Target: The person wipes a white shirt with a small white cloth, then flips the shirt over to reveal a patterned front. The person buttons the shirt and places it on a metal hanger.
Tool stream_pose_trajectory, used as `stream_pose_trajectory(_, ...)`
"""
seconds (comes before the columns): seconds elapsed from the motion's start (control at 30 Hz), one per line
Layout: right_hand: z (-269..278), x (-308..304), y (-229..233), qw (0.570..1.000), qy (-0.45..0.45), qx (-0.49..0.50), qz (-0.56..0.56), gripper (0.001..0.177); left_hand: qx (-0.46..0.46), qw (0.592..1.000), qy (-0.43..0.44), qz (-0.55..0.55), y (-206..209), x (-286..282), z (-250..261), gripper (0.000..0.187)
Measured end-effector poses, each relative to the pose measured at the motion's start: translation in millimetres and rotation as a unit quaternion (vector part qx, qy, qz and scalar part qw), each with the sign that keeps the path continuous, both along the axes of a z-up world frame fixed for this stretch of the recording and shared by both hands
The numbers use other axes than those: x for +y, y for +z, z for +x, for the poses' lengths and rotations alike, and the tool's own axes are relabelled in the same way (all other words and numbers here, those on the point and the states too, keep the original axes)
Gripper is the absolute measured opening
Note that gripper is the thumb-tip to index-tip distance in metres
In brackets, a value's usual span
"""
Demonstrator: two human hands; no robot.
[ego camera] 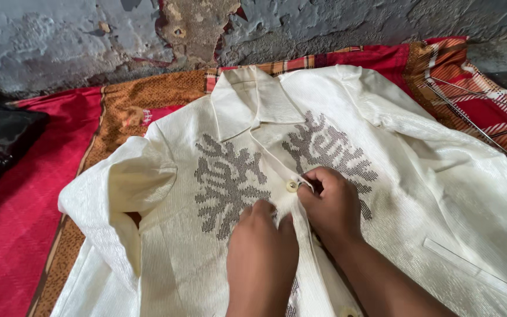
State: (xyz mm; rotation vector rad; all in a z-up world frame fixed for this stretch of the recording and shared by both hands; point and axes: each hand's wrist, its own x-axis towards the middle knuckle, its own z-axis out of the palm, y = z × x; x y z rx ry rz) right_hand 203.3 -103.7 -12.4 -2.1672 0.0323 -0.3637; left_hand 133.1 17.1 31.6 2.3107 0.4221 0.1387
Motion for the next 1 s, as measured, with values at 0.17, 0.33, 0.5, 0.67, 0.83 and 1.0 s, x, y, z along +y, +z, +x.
stream_pose_trajectory(0.17, -1, -1, -5, 0.998, 0.01, -0.067, -0.008, 0.015, -0.121, 0.991, -0.037, 0.041, -11, -11, 52, 0.021)
stream_pose_trajectory(0.33, 8, 0, -18, 0.996, -0.002, -0.093, -0.007, 0.011, -0.156, 0.987, -0.029, 0.001, -41, -9, 52, 0.014)
stream_pose_trajectory(0.5, 7, -3, -22, 0.995, 0.005, -0.099, -0.01, 0.009, -0.157, 0.987, -0.021, -0.022, -41, -14, 50, 0.012)
stream_pose_trajectory(0.67, 4, -2, -18, 0.994, 0.009, -0.109, 0.003, 0.011, -0.153, 0.988, -0.011, -0.016, -38, -18, 53, 0.008)
stream_pose_trajectory(0.83, 3, 0, -16, 0.991, 0.008, -0.134, -0.012, 0.012, -0.171, 0.984, 0.003, -0.044, -38, -9, 48, 0.008)
stream_pose_trajectory(1.0, 1, -2, -18, 0.99, 0.053, -0.123, 0.039, 0.012, -0.183, 0.983, -0.003, -0.032, -37, -11, 47, 0.015)
